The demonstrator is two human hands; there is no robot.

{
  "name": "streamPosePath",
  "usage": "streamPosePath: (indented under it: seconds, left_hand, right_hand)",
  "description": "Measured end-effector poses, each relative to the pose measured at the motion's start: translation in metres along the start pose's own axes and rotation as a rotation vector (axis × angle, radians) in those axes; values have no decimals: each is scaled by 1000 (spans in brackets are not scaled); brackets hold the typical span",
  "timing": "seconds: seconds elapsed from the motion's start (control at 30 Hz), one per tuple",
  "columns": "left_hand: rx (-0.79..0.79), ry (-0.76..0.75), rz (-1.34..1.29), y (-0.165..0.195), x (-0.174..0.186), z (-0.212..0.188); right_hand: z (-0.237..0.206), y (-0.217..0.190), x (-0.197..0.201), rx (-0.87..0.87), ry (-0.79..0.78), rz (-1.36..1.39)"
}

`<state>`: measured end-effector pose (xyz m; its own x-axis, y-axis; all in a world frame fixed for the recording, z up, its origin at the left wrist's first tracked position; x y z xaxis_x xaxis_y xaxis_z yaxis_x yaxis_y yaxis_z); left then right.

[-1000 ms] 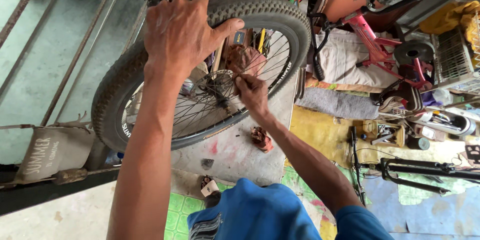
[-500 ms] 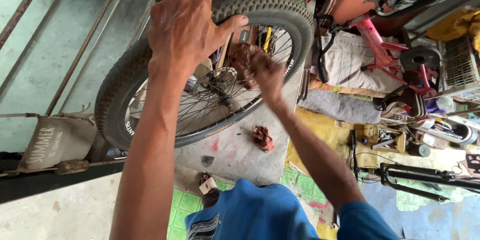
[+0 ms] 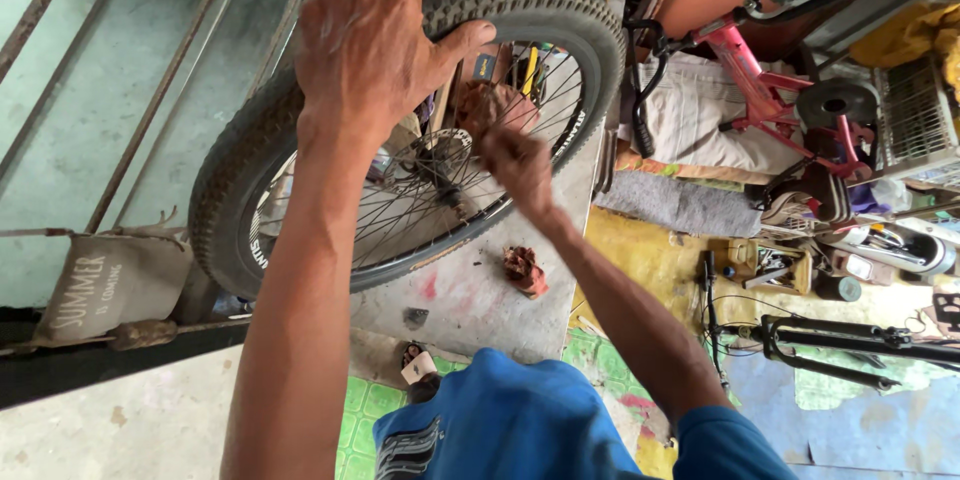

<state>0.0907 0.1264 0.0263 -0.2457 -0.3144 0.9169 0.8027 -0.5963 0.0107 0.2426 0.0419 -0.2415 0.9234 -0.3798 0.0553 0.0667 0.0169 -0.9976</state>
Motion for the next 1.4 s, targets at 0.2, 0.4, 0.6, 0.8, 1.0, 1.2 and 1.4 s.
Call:
streamPosePath:
  seconds: [0.2,0.4,0.6,0.8,1.0,1.2,1.4]
  left_hand:
    - [-33,51,20,5,-2,0]
    - [-2,28,-10,6,-6,0]
    - [-27,71,-11,9,-6,-2]
    - [-16,-10,-7,8,-3,1]
    - [-2,-28,-10,8,-3,1]
    - [-5,-46,-26,13,2,5]
    - [41,-137,-13,17,5,2]
  right_hand:
    - [-37,16,-28,258,78,-61]
    - [-27,18,-18,257,-17,-157]
    - [-40,24,-26,225,49,-114]
    - [-40,21,-26,257,-24,-223]
    - [-41,24,-27,213,-27,-218]
    - [-35,23,-23,255,-105,-136]
    - [-21,36,13,329,-112,-415]
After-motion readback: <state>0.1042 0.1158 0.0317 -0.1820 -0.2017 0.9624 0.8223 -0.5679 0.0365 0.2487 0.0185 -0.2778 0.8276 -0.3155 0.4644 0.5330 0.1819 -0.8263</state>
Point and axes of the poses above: each hand's wrist, its own z-axis towards the middle knuckle, its own x-axis out of the back of the hand, y = z × x, the point moved 6 cm from there along z, towards the middle knuckle, and after that the axes turned 6 degrees about z, right-handed, at the moved point
